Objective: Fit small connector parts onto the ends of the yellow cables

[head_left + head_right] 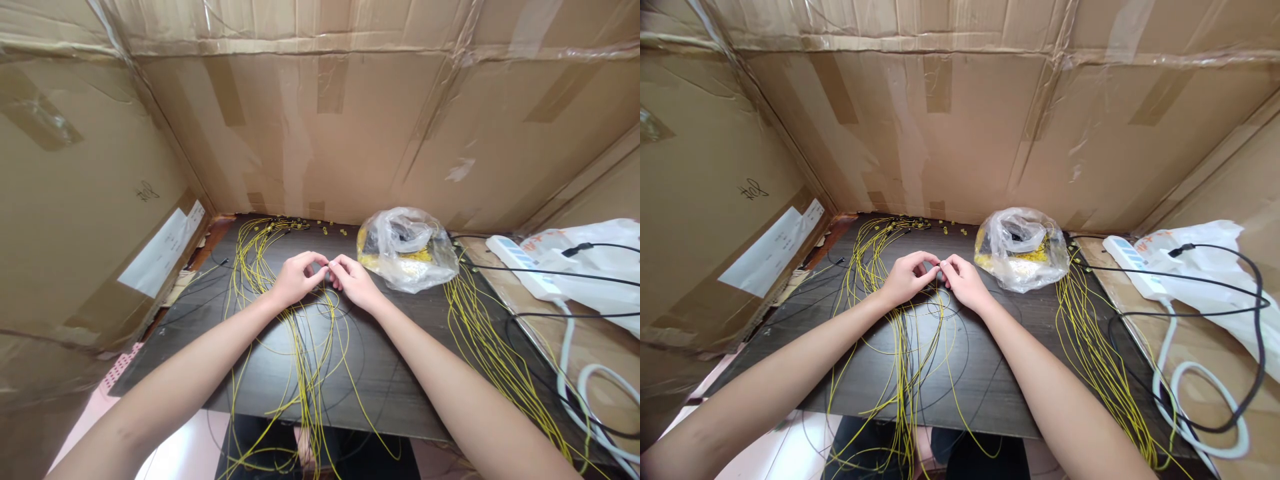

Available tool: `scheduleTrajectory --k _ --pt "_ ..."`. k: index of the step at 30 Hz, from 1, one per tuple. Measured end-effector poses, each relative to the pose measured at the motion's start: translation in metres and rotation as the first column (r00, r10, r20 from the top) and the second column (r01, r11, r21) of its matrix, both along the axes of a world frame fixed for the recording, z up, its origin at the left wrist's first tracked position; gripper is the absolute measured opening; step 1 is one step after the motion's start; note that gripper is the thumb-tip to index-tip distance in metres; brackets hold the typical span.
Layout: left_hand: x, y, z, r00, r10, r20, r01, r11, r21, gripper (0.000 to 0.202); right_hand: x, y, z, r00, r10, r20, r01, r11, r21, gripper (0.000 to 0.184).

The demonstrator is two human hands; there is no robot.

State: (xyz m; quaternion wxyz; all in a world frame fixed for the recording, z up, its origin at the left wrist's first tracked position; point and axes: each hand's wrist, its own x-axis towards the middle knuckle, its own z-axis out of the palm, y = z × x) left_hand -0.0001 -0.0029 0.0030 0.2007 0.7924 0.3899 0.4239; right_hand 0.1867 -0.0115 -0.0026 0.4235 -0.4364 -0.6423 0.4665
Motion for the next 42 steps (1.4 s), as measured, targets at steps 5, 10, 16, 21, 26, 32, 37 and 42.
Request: scheduleTrajectory --k 5,10,16,21,26,32,37,42 --pt "0.0008 -0.0012 0.0006 1.000 -0.003 -0.004 0.003 1.000 0.013 0.009 -0.0015 -0.0007 0.0016 1.000 0.003 0.029 -0.003 1.000 0.031 0.050" --pt "0.0018 -0.0025 0.0009 1.000 -0.017 0.011 0.017 1.000 0.011 0.008 -0.0024 -0.0008 0.0013 0.999 0.001 0.043 -0.002 0.999 0.038 0.051" --pt "0.0024 -0.0021 0.0006 0.999 0.000 0.039 0.002 0.999 -0.048 0.008 -0.0020 -0.0020 0.0015 1.000 -0.023 -0.003 0.023 1.000 -0.019 0.031" --pt "0.0023 -0.0020 0.0013 0.999 -0.002 0.049 0.005 0.997 -0.071 0.011 -0.0018 -0.0022 0.0009 1.000 -0.009 -0.017 0.008 1.000 -0.023 0.025" --pt "0.0015 -0.0020 0.0021 0.999 -0.023 0.040 0.025 0.999 -0.043 0.012 -0.0022 -0.0023 0.0001 1.000 -0.009 -0.004 0.009 1.000 -0.013 0.025" --pt "0.0014 -0.0020 0.0014 0.999 -0.036 0.026 0.036 0.999 -0.034 0.011 -0.0018 -0.0023 0.0003 0.999 -0.010 0.030 0.010 1.000 0.022 0.027" --pt "0.0013 -0.0020 0.0009 0.999 -0.041 0.019 0.042 0.999 -0.013 0.010 -0.0018 -0.0010 -0.0005 0.999 -0.006 0.038 0.005 1.000 0.028 0.031" --pt "0.0013 -0.0022 0.0013 0.999 -0.049 0.019 0.049 0.999 -0.003 0.009 -0.0017 -0.0015 0.0007 0.999 0.003 0.038 -0.004 0.999 0.033 0.033"
